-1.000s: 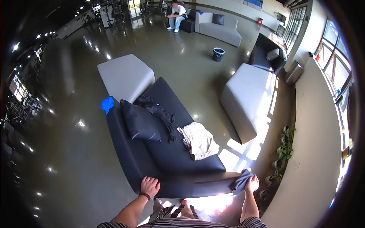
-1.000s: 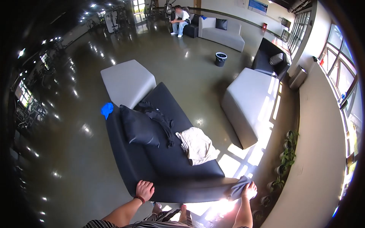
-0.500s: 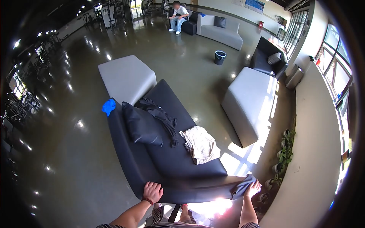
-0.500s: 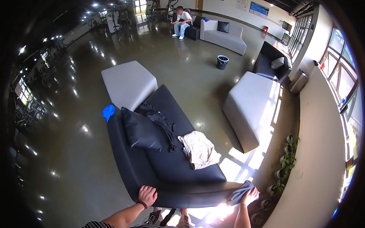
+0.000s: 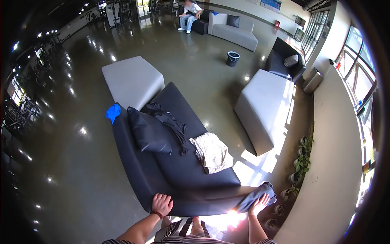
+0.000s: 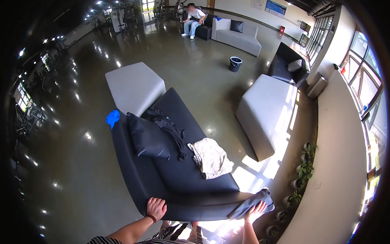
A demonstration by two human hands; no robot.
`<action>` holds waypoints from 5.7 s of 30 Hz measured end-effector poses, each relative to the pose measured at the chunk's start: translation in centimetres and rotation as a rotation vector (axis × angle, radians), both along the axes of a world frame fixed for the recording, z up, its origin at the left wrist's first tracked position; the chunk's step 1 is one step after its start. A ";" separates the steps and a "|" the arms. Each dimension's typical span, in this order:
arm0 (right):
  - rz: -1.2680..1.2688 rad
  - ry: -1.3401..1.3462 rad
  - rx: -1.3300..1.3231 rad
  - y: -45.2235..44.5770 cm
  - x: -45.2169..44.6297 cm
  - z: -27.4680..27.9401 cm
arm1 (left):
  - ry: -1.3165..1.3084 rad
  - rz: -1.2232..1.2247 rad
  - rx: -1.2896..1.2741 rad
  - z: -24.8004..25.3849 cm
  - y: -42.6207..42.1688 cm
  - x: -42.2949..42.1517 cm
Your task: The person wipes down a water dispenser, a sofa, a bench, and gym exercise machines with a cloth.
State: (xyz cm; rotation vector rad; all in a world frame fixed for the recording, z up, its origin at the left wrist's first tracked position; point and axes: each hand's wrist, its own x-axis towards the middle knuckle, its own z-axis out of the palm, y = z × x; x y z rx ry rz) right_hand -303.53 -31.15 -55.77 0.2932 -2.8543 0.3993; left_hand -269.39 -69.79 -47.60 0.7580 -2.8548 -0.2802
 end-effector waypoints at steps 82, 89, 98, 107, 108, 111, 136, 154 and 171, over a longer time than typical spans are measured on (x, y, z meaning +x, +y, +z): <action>0.560 -0.054 0.214 -7.3 4.7 6.2 | -0.178 0.085 0.162 0.5 3.6 2.7; 0.457 -0.055 0.167 -3.3 -1.8 3.5 | -0.047 0.220 0.220 1.2 5.0 4.1; 0.732 -0.104 0.217 -14.8 11.6 3.4 | 0.394 0.479 0.348 0.0 5.3 12.8; 1.100 -0.272 -0.135 -33.0 30.5 3.2 | -0.050 0.596 0.463 -15.4 2.3 33.8; 1.062 -0.299 -0.176 -35.0 32.2 4.3 | -0.067 0.685 0.547 -16.7 2.5 36.7; 1.039 -0.311 -0.184 -39.5 35.1 5.0 | -0.109 0.956 0.733 -18.8 3.1 44.1; 1.001 -0.252 -0.117 -62.8 39.1 5.9 | 0.236 1.248 1.484 -16.6 -17.8 51.1; 0.982 -1.897 -0.771 -103.8 49.1 17.8 | 1.417 0.685 1.964 4.5 -65.7 36.1; 0.405 -1.108 -0.933 -122.0 33.9 15.8 | 0.824 0.427 2.141 0.7 -98.6 19.3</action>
